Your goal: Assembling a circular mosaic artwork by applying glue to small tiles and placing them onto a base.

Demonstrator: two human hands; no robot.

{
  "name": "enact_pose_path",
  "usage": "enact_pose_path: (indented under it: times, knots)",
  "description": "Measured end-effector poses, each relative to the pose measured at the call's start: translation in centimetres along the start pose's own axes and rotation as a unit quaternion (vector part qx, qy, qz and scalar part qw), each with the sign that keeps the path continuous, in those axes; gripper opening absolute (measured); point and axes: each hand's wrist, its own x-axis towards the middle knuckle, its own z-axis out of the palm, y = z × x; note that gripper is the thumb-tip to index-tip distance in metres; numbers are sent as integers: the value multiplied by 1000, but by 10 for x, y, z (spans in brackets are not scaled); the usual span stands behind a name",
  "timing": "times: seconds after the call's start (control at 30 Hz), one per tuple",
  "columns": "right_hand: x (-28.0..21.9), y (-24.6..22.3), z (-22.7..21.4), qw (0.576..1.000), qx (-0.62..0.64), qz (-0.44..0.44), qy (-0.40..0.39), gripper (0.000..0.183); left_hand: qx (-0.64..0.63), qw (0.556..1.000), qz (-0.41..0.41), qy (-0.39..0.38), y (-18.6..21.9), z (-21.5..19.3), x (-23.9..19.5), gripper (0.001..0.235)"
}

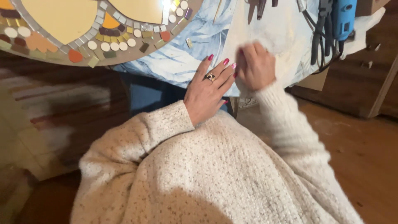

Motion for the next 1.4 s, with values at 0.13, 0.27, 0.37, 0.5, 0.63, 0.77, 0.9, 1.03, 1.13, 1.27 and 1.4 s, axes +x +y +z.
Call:
enact_pose_path:
  times: [0.13, 0.27, 0.37, 0.5, 0.63, 0.77, 0.9, 1.03, 1.13, 1.27, 1.4]
  knots:
    - [-55, 2, -14, 993, -43, 57, -91, 4, -43, 999, -2, -15, 0, -2, -1, 60]
    - [-14, 13, 13, 996, -27, 35, -74, 7, -56, 998, 5, -21, -1, 0, 0, 58]
    - [23, 15, 27, 999, -41, 3, -7, 8, -38, 999, -5, -28, 4, 2, -2, 58]
    - [-8, 12, 5, 997, -48, 20, -61, 7, -49, 998, -2, -25, -3, 0, 2, 56]
    - [-64, 3, -28, 986, -51, 56, -149, 5, -54, 998, -15, -24, 2, 0, 1, 59]
    - [-42, -19, -47, 982, 101, 134, -86, 12, -60, 998, 3, -32, 1, -12, 3, 55]
    - [-34, -38, -59, 929, 306, 206, -38, 25, -64, 997, 0, -39, 2, -7, 2, 56]
    - [-31, -44, -61, 905, 360, 226, -30, 27, -58, 998, -12, -34, 3, -7, 3, 57]
    - [-34, -44, -60, 892, 382, 238, -28, 27, -64, 997, -11, -29, 3, -6, 3, 58]
    - [-33, -45, -61, 883, 403, 238, -21, 28, -62, 998, -15, -22, 3, -7, 3, 56]
    - [-36, -44, -59, 865, 441, 239, -21, 27, -113, 991, -23, 62, 6, -12, 5, 52]
